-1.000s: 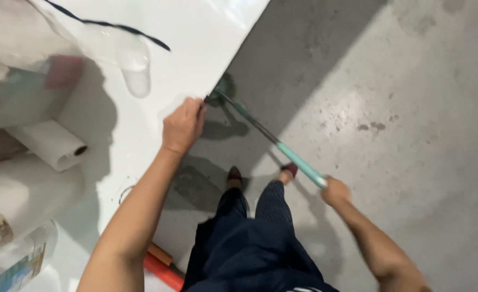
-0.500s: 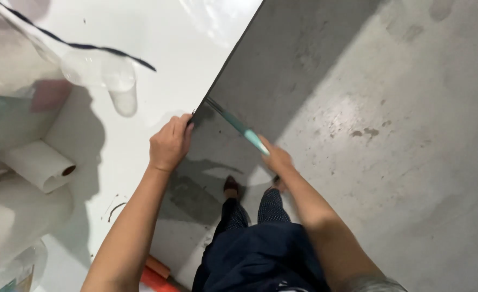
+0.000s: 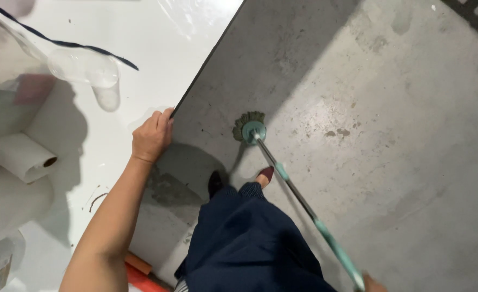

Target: Mopping the concrete floor in a bakery kitchen area using a spin mop and bucket.

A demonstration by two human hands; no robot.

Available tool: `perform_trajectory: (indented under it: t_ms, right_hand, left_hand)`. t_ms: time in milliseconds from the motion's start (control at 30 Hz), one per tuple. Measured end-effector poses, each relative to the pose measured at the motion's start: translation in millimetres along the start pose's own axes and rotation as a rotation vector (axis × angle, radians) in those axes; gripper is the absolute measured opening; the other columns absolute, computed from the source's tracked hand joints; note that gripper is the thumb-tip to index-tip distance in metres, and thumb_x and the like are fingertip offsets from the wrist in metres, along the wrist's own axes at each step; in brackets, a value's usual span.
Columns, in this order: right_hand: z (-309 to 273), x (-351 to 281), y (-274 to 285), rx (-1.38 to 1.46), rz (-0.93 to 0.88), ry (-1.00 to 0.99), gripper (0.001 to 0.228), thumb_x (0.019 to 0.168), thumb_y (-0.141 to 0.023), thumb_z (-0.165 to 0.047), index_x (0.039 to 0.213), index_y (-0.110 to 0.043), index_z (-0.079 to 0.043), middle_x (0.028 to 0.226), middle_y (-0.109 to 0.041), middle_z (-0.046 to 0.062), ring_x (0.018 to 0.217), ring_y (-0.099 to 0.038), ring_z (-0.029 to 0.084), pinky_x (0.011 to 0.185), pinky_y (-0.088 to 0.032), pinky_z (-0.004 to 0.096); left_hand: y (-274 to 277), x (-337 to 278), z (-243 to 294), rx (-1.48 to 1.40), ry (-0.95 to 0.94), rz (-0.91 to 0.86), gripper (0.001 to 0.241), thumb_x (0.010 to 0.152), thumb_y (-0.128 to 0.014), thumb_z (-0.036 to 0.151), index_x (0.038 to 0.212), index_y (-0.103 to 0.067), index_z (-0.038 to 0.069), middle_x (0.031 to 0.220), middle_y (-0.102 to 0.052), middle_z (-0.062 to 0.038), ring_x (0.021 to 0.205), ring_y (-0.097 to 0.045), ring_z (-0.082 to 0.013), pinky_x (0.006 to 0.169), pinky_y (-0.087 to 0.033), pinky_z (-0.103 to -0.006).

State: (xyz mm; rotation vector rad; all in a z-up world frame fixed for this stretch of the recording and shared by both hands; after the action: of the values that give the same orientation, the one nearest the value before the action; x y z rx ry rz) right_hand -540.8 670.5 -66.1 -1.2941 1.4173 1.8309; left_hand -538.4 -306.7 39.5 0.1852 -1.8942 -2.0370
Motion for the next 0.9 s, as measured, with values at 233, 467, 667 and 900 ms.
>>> perform_trajectory:
  t_ms: [233, 467, 667, 900]
  right_hand:
    - [-305, 171, 209, 0.064, -0.036, 0.066, 0.04, 0.086, -0.068, -0.026, 0.123, -0.06, -0.012, 0.109, -0.074, 0.016, 0.1, -0.07, 0.036, 0.087, -0.056, 0.049]
    - [-661, 339, 360, 0.21, 0.163, 0.471, 0.054, 0.094, -0.067, -0.033, 0.136, -0.051, -0.004, 0.102, -0.073, 0.024, 0.093, -0.071, 0.042, 0.08, -0.057, 0.051]
    - [-649, 396, 390, 0.163, 0.162, 0.373, 0.03, 0.098, -0.068, -0.025, 0.119, -0.069, -0.002, 0.103, -0.072, 0.022, 0.097, -0.072, 0.04, 0.079, -0.06, 0.049]
    - [-242, 237, 225, 0.078, 0.122, 0.276, 0.078, 0.091, -0.061, -0.02, 0.159, -0.023, -0.027, 0.104, -0.072, 0.021, 0.091, -0.072, 0.038, 0.078, -0.058, 0.048]
  left_hand:
    - [-1, -2, -4, -0.023, 0.005, -0.024, 0.031, 0.099, -0.07, 0.018, 0.13, -0.064, 0.015, 0.092, -0.061, -0.004, 0.072, -0.064, -0.0204, 0.059, -0.052, -0.0345]
    - [-12, -5, -14, -0.025, -0.006, -0.071, 0.039, 0.096, -0.068, 0.013, 0.135, -0.066, 0.014, 0.087, -0.059, -0.003, 0.07, -0.062, -0.0189, 0.057, -0.052, -0.0335]
    - [-14, -8, -12, -0.013, 0.017, -0.104, 0.042, 0.097, -0.071, 0.01, 0.138, -0.064, 0.015, 0.086, -0.058, -0.001, 0.07, -0.061, -0.0169, 0.059, -0.053, -0.0319]
    - [-17, -7, -8, -0.004, -0.01, -0.043, 0.043, 0.096, -0.07, 0.012, 0.138, -0.061, 0.016, 0.088, -0.059, -0.003, 0.07, -0.062, -0.0201, 0.058, -0.051, -0.0339]
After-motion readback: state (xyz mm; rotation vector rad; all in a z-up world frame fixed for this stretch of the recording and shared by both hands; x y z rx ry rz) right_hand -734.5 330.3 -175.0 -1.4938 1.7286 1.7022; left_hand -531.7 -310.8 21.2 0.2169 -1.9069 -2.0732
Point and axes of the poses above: each hand's wrist, its own x-axis towards the middle knuckle, its own y-axis out of the back of the hand, z = x × y, the point moved 1 cm from there along x, towards the middle knuckle
